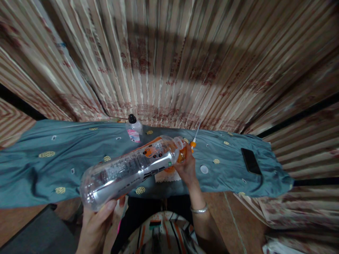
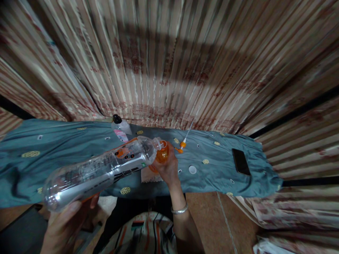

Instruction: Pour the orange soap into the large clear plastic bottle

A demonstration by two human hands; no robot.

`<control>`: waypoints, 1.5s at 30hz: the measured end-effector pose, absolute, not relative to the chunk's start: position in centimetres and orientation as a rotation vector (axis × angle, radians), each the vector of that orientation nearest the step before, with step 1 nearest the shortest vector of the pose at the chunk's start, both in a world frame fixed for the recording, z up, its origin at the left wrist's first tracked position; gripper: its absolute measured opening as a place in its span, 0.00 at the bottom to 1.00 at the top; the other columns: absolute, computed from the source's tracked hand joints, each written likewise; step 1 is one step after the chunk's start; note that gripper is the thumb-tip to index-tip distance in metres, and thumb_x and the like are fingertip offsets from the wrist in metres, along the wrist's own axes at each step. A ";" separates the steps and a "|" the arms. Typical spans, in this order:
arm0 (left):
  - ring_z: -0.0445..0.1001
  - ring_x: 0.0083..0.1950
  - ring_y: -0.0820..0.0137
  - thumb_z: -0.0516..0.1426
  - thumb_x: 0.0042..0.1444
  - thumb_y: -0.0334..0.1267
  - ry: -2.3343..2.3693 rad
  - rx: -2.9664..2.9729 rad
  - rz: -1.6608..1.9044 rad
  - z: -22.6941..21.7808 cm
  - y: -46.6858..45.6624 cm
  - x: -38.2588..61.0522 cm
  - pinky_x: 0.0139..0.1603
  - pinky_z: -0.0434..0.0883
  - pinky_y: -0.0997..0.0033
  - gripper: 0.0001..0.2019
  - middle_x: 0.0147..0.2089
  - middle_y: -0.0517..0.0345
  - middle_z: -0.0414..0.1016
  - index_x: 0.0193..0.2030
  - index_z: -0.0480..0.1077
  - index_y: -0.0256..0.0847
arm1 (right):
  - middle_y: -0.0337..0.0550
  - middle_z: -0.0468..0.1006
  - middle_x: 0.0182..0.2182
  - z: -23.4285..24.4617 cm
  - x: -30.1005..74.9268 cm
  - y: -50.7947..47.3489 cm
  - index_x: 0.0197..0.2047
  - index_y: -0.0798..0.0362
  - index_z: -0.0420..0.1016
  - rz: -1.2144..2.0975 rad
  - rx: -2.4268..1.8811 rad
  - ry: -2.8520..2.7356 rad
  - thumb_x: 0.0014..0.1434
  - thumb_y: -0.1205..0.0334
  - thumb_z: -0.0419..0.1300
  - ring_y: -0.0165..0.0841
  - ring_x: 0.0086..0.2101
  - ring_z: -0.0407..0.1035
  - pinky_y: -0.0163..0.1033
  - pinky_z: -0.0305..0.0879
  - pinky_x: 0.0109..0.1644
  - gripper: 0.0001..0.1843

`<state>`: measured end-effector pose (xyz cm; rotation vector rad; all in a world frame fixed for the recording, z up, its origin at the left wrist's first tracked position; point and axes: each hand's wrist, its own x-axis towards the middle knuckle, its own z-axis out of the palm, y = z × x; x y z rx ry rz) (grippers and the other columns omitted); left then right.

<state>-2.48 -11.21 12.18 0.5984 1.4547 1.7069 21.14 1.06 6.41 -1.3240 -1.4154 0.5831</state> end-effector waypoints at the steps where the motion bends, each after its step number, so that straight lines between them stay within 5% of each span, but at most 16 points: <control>1: 0.68 0.36 0.64 0.78 0.42 0.55 1.455 0.588 1.700 12.1 -11.2 -2.5 0.31 0.67 0.65 0.34 0.49 0.56 0.82 0.55 0.78 0.51 | 0.53 0.89 0.55 6.4 21.2 1.1 0.67 0.51 0.75 0.582 -1.325 -1.416 0.55 0.52 0.75 0.49 0.52 0.86 0.51 0.86 0.54 0.38; 7: 0.68 0.35 0.64 0.80 0.41 0.53 1.380 0.574 1.714 11.8 -11.2 -2.9 0.37 0.70 0.62 0.34 0.43 0.61 0.80 0.55 0.80 0.52 | 0.52 0.89 0.55 6.3 21.2 1.1 0.67 0.50 0.75 0.576 -1.320 -1.420 0.54 0.53 0.76 0.49 0.53 0.85 0.52 0.85 0.57 0.39; 13: 0.70 0.39 0.63 0.82 0.40 0.53 1.360 0.554 1.724 12.1 -11.2 -2.6 0.30 0.66 0.68 0.34 0.40 0.60 0.80 0.55 0.81 0.54 | 0.51 0.89 0.54 6.4 21.2 1.2 0.66 0.50 0.76 0.587 -1.318 -1.408 0.53 0.54 0.76 0.49 0.52 0.86 0.50 0.86 0.55 0.39; 45: 0.70 0.37 0.63 0.81 0.39 0.54 1.368 0.572 1.727 11.8 -11.1 -2.7 0.31 0.68 0.66 0.35 0.38 0.61 0.81 0.55 0.81 0.52 | 0.53 0.88 0.55 6.0 21.4 1.2 0.68 0.51 0.75 0.569 -1.321 -1.437 0.55 0.54 0.78 0.49 0.51 0.86 0.49 0.84 0.54 0.40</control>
